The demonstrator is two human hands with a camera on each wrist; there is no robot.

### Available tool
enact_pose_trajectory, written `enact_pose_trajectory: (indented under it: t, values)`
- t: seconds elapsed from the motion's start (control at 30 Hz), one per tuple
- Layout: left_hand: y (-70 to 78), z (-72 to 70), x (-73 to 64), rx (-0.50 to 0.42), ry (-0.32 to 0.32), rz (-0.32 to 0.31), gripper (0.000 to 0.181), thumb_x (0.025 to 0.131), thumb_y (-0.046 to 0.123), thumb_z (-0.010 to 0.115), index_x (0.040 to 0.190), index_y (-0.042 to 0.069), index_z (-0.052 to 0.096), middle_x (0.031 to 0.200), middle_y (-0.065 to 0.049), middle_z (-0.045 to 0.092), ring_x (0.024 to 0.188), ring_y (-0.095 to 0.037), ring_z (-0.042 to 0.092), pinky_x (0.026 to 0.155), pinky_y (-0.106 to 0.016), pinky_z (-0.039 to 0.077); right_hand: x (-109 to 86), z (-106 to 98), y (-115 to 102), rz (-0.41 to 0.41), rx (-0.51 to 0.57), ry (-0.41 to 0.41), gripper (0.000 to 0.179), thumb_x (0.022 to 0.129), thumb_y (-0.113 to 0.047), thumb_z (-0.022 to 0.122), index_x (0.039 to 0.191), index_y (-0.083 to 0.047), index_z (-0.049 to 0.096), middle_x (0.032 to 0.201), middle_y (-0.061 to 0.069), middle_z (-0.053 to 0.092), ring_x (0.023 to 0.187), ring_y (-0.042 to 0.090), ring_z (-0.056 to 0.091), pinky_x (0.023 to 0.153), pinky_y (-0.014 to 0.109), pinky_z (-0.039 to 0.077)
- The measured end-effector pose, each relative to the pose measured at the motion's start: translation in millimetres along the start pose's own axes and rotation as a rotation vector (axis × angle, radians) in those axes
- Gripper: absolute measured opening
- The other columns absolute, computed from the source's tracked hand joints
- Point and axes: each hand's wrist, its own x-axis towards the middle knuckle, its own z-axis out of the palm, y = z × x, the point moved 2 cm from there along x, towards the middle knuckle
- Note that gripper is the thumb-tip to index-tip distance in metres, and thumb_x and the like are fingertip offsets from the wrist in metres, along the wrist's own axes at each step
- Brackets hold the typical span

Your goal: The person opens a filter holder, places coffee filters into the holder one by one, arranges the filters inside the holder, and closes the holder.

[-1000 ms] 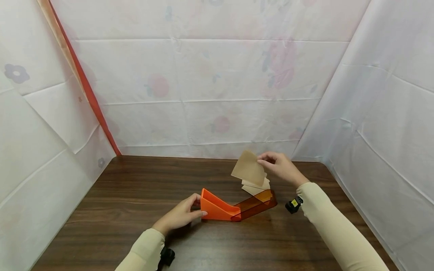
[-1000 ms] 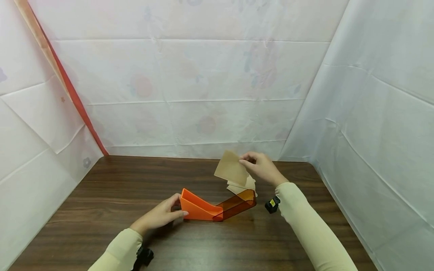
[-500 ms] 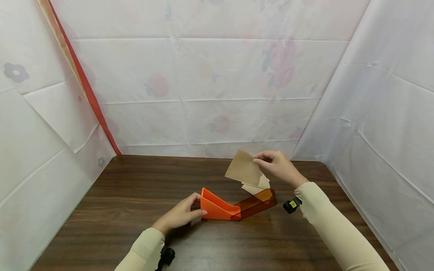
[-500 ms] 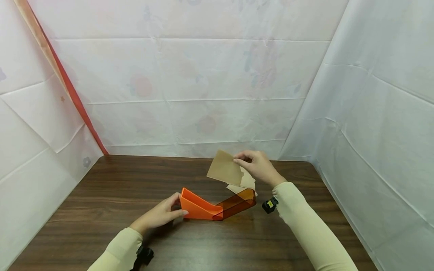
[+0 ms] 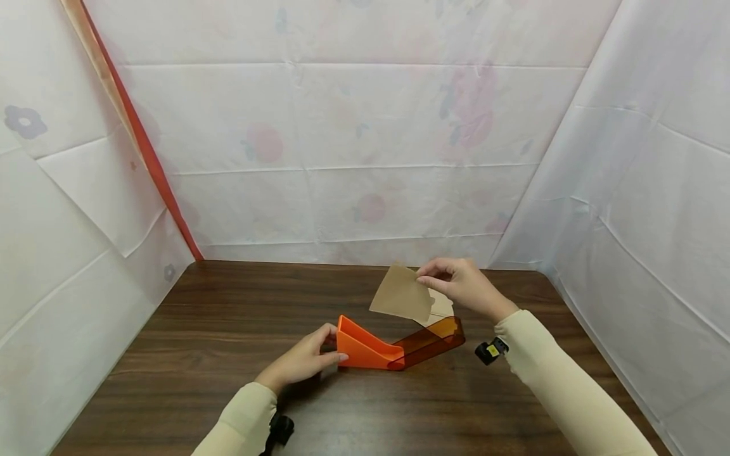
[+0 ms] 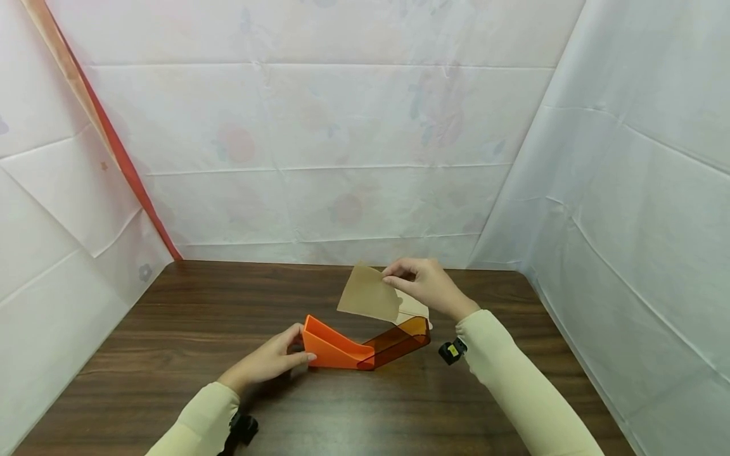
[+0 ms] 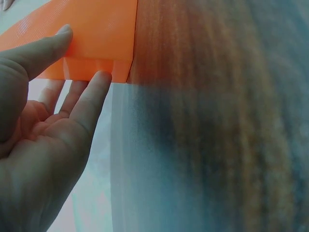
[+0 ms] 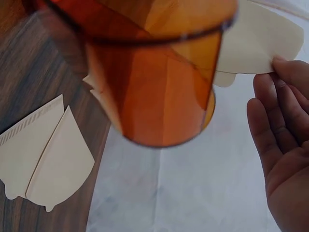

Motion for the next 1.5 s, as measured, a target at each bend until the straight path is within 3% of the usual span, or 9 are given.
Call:
enact_pose_trajectory:
  t: [0.2,0.6,1.0,1.23,1.5]
  values:
    - [-1.0,-0.4,0.6,0.008,0.006,0.008,0.031,0.097,0.014,0.069,0.122,0.006,0.052,0.119,-0.004,0.063,0.111,-0.025,0.06,0.09,-0.039,0.051,-0.3,5,-9,-0.055,-0.033,-0.05,0.007,0.094,-0.019,0.073,0.099,-0.024,0.074,0.09,-0.014,0.072,0.079,0.01,0.068,0.071,0.029,0.056]
    - [-2.1,0.5,0.5,0.0,0.006,0.01,0.031,0.097,0.013,0.069,0.122,0.006,0.052,0.119,-0.004,0.063,0.111,-0.025,0.06,0.09,-0.037,0.051,-1.0,17,-18,-0.035,-0.073,-0.128,0.005,0.096,-0.022,0.072,0.099,-0.026,0.074,0.089,-0.016,0.071,0.081,0.005,0.066,0.073,0.029,0.055]
    - [-2.4,-0.4,0.3,0.016,-0.006,-0.004,0.031,0.098,0.02,0.069,0.121,0.008,0.053,0.118,-0.003,0.064,0.112,-0.024,0.06,0.092,-0.035,0.051,1.4,36,-23,-0.104,-0.098,-0.18,0.006,0.094,-0.019,0.073,0.099,-0.023,0.072,0.087,-0.014,0.072,0.075,0.002,0.065,0.06,0.026,0.051]
    - [1.5,0.0,-0.2,0.013,0.002,-0.009,0.03,0.097,0.017,0.069,0.121,0.007,0.053,0.118,-0.004,0.064,0.113,-0.025,0.06,0.093,-0.037,0.051,1.8,47,-26,-0.082,-0.108,-0.227,0.006,0.093,-0.017,0.074,0.097,-0.021,0.073,0.089,-0.013,0.07,0.083,0.004,0.061,0.066,0.024,0.052]
    - [-2.8,-0.1,0.7,0.003,-0.009,-0.018,0.031,0.098,0.02,0.069,0.121,0.008,0.053,0.118,-0.004,0.063,0.113,-0.024,0.06,0.092,-0.035,0.051,2.7,59,-30,-0.087,-0.134,-0.268,0.006,0.093,-0.014,0.074,0.096,-0.018,0.07,0.09,-0.009,0.073,0.079,-0.001,0.066,0.069,0.022,0.054]
